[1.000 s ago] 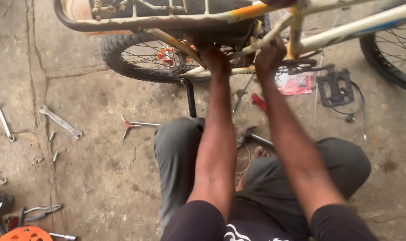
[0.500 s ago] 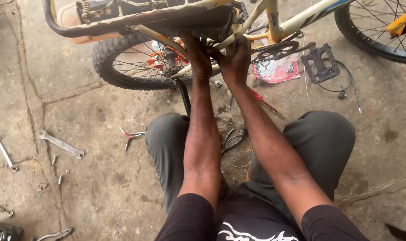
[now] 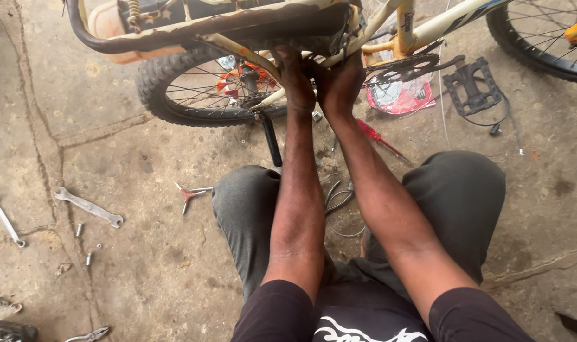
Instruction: The person is repairing a bicycle while sitting on the floor. They use a wrench to tighten bolts on the rear wheel and chain area, then use a screwdriver to adjust the brake cable and handlebar components.
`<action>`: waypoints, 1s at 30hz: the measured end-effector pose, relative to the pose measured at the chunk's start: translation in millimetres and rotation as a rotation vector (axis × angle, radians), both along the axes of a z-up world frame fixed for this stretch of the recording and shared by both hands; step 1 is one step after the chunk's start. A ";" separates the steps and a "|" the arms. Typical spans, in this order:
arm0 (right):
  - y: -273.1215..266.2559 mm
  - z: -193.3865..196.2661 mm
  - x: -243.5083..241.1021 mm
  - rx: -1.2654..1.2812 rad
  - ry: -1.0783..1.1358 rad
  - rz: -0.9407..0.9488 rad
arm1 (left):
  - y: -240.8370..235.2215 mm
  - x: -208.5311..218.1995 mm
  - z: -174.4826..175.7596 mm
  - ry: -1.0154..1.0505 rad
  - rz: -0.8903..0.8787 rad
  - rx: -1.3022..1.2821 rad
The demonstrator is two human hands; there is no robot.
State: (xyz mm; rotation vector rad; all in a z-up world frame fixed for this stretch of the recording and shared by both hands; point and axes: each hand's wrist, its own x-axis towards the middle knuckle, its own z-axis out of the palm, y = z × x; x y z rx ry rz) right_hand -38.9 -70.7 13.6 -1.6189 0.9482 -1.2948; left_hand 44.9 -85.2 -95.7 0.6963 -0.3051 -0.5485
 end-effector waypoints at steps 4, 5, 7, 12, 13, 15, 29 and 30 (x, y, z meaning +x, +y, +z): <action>-5.7 -15.0 9.5 -0.152 0.011 -0.107 | 4.5 1.6 10.5 -0.667 0.407 0.243; -7.3 -18.5 9.6 -0.116 0.040 -0.091 | 6.1 1.9 9.3 -0.917 0.571 0.311; -12.3 -21.3 9.5 -0.050 0.095 -0.059 | 4.7 0.8 6.6 -0.509 0.275 0.250; -4.7 -20.4 -0.3 -0.049 0.053 0.031 | 5.8 -1.9 19.9 -0.196 0.058 0.150; -3.8 -17.3 -0.5 -0.054 0.023 0.068 | 11.3 -2.3 28.1 -0.181 0.045 0.132; -3.2 -11.3 -6.5 -0.039 -0.009 0.120 | 17.2 -3.4 44.1 -0.163 0.033 0.112; -4.6 2.4 2.7 -0.021 0.107 -0.079 | 14.1 -2.2 25.0 -0.668 0.282 0.396; -1.5 3.3 2.9 -0.056 0.079 -0.094 | 11.6 -0.3 22.3 -0.538 0.227 0.321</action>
